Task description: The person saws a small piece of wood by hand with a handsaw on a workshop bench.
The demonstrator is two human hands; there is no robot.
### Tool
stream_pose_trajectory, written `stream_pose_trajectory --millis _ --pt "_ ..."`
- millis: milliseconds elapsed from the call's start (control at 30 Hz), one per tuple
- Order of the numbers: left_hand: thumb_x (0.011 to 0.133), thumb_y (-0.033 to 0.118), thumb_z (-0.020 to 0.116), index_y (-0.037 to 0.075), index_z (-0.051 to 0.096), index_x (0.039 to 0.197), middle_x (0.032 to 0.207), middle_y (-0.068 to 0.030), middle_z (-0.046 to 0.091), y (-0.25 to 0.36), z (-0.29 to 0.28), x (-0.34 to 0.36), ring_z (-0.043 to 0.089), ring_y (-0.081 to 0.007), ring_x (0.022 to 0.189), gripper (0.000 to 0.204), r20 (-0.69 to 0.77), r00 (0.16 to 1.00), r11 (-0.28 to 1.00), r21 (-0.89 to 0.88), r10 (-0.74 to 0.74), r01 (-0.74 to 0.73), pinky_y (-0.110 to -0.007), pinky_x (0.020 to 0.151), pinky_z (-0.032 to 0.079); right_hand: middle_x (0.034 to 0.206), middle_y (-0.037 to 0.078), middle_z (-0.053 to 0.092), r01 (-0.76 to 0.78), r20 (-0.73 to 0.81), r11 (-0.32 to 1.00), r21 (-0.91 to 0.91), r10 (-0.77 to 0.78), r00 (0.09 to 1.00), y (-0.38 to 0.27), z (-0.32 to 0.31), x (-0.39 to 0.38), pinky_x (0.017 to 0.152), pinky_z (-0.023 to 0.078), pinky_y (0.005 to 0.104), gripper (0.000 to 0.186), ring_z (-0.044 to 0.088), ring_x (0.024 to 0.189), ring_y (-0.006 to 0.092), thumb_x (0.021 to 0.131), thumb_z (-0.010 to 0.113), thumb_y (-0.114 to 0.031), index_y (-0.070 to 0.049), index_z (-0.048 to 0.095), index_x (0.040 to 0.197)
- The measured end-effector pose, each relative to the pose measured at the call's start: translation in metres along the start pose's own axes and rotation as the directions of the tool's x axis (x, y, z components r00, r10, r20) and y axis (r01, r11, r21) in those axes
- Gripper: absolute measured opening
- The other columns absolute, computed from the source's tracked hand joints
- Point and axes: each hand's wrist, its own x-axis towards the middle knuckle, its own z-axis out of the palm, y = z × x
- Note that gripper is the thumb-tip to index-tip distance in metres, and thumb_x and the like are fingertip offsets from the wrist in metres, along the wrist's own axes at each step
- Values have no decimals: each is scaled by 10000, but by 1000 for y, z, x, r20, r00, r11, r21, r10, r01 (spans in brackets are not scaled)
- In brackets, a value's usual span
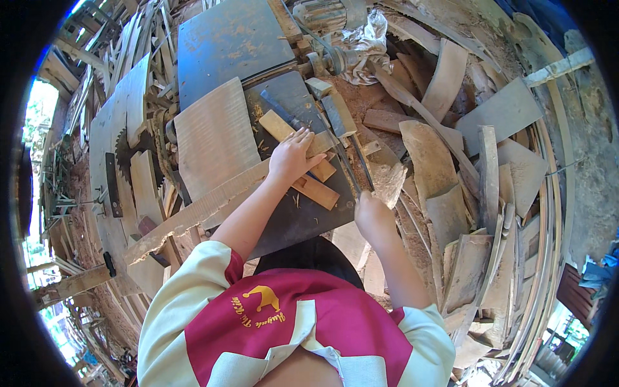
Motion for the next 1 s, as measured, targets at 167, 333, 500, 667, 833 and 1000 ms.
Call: stream_pose_trajectory --millis 167,333,500,667,833,1000 --pt "738 459 611 4 558 1097 1154 -162 549 1 -1 -1 505 -245 1108 582 -20 999 998 25 50 -49 -327 963 376 772 264 587 105 -97 993 56 -100 990 -21 2 61 686 462 470 194 587 779 403 826 412 -149 3 532 841" --pt "743 459 605 -5 549 1102 1157 -157 549 1 7 -3 500 -240 1116 590 -37 996 994 73 87 -84 -334 960 380 757 259 588 134 -174 991 13 -129 976 -21 20 92 667 466 473 200 590 742 403 834 404 -154 3 527 825" --pt "745 449 605 -4 542 1110 1156 -153 550 -4 6 -5 497 -247 1119 585 -41 997 997 44 72 -71 -337 959 379 699 241 584 81 -140 996 32 -76 987 -3 34 43 619 450 501 186 583 677 411 856 420 -187 -10 477 849" --pt "744 452 602 9 538 1121 1169 -130 546 0 2 -4 490 -235 1126 585 -7 999 998 46 43 -43 -340 966 371 675 236 578 22 -68 999 -27 -24 997 23 20 -24 583 438 507 188 574 652 417 870 431 -206 -20 463 857" --pt "746 460 595 15 534 1129 1171 -121 547 -3 7 -6 486 -225 1132 591 -11 998 997 55 56 -55 -341 973 365 671 235 575 -24 -13 997 -76 23 1000 8 9 -19 602 442 506 188 575 674 417 871 429 -202 -19 467 885" --pt "748 467 589 16 530 1133 1176 -122 543 -3 5 -10 478 -219 1142 596 -27 998 997 60 58 -56 -345 977 360 725 251 570 79 -82 997 14 -78 994 -8 18 44 622 426 507 212 563 713 424 890 411 -220 -16 469 875"
